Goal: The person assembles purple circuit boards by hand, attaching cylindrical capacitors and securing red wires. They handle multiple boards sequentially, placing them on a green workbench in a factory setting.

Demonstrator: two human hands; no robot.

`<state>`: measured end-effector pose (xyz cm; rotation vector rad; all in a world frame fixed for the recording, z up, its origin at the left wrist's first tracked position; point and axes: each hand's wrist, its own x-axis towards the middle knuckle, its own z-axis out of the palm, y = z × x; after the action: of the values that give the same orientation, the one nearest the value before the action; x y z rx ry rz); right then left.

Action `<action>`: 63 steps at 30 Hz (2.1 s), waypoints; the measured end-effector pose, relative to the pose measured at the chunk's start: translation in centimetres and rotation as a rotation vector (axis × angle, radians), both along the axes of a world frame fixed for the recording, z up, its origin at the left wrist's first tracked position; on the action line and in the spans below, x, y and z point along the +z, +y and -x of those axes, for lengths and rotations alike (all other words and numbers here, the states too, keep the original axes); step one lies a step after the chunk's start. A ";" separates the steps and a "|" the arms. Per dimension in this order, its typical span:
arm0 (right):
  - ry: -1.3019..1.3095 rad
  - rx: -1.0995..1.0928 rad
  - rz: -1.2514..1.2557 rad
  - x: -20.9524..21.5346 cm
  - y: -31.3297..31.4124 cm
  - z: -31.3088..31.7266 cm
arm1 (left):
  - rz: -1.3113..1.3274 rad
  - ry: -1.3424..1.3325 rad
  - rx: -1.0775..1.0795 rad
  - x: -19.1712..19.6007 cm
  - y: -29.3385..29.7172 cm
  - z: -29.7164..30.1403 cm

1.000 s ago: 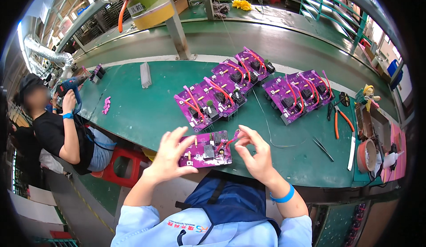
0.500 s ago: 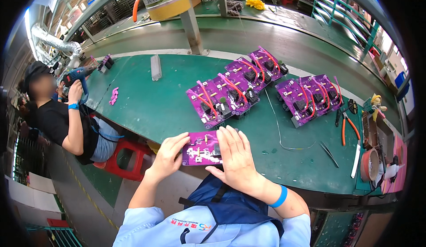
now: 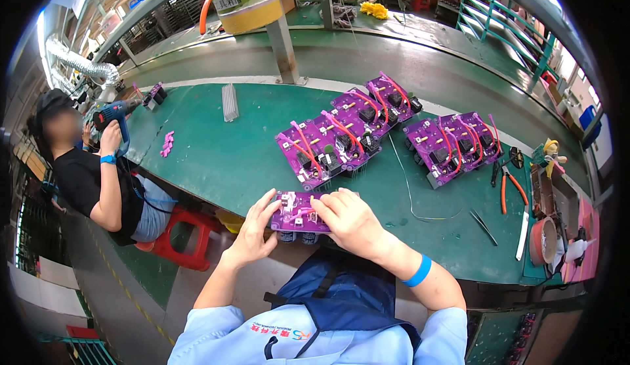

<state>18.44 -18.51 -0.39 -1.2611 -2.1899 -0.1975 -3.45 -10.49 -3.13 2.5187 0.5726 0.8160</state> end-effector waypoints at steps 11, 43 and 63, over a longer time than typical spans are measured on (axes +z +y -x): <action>0.896 0.055 0.775 0.9 -2.8 -2.1 | 0.843 -0.248 -0.345 1.1 -0.4 -2.0; 2.182 0.205 0.784 -4.7 -7.3 -6.8 | 1.331 -0.463 -0.257 0.6 -4.1 -9.9; 1.945 -0.100 0.480 -3.6 -7.5 -6.0 | 0.157 -0.220 -0.125 0.8 -5.3 -10.0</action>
<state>24.39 -25.98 -3.95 -0.9027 -0.4265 1.1028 6.52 -15.74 -2.31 2.2601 0.3853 0.9468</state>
